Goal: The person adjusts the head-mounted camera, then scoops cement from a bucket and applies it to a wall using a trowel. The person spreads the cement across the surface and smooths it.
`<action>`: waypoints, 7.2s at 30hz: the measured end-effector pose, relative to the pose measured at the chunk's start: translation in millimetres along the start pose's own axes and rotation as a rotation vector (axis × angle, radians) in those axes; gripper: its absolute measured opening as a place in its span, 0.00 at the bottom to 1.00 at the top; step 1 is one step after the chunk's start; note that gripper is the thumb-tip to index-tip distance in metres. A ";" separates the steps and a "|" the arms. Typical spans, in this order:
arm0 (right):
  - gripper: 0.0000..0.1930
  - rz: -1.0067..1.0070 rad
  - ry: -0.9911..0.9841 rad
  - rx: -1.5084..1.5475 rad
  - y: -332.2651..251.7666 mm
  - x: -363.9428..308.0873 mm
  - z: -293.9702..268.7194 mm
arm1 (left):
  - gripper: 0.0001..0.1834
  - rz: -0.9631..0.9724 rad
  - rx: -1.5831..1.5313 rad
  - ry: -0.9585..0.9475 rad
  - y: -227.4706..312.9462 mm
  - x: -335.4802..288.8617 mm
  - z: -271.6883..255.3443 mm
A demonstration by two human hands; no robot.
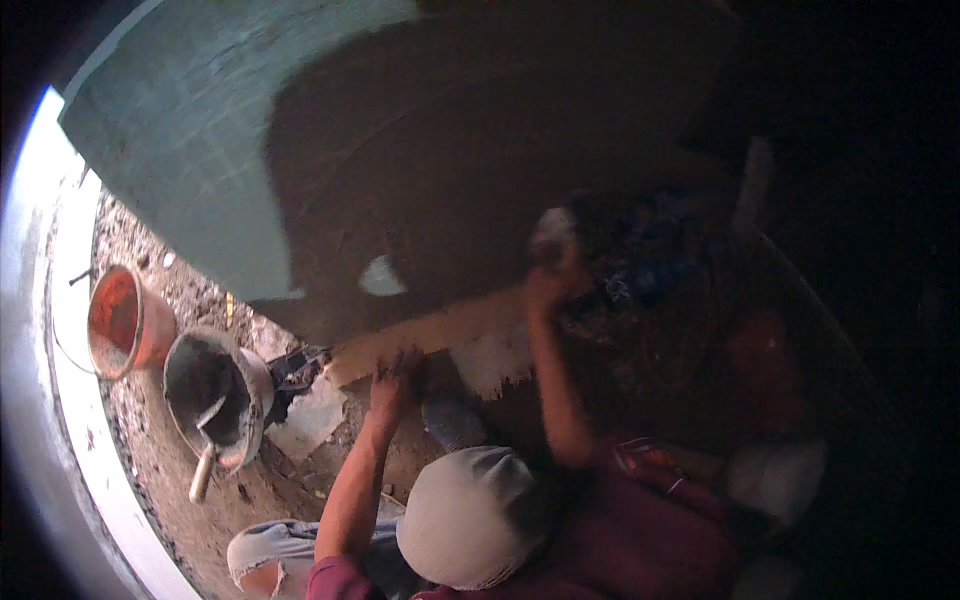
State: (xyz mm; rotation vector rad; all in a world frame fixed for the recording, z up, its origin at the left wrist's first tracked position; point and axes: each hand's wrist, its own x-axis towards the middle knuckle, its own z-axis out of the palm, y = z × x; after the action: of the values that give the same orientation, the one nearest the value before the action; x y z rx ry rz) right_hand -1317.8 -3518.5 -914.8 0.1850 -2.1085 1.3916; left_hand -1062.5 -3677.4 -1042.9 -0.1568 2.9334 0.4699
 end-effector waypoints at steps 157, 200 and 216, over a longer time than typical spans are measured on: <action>0.18 -0.449 -0.731 0.422 -149.0 -103.4 48.1 | 0.30 -0.248 -0.395 -0.319 -20.8 -162.3 -316.5; 0.29 -0.235 -2.373 -0.936 -471.9 194.0 -163.0 | 0.20 -1.717 -0.992 0.373 341.2 -394.2 -538.0; 0.27 -0.473 -2.752 -0.631 -631.3 226.0 -135.7 | 0.19 -1.840 -1.078 0.820 436.5 -348.5 -528.1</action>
State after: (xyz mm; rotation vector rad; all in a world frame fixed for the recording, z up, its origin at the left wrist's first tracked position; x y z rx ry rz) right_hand -1178.2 -3632.2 -254.8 -1.3219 1.1496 0.4974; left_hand -854.9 -3406.1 -354.4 -2.9828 1.1853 1.4726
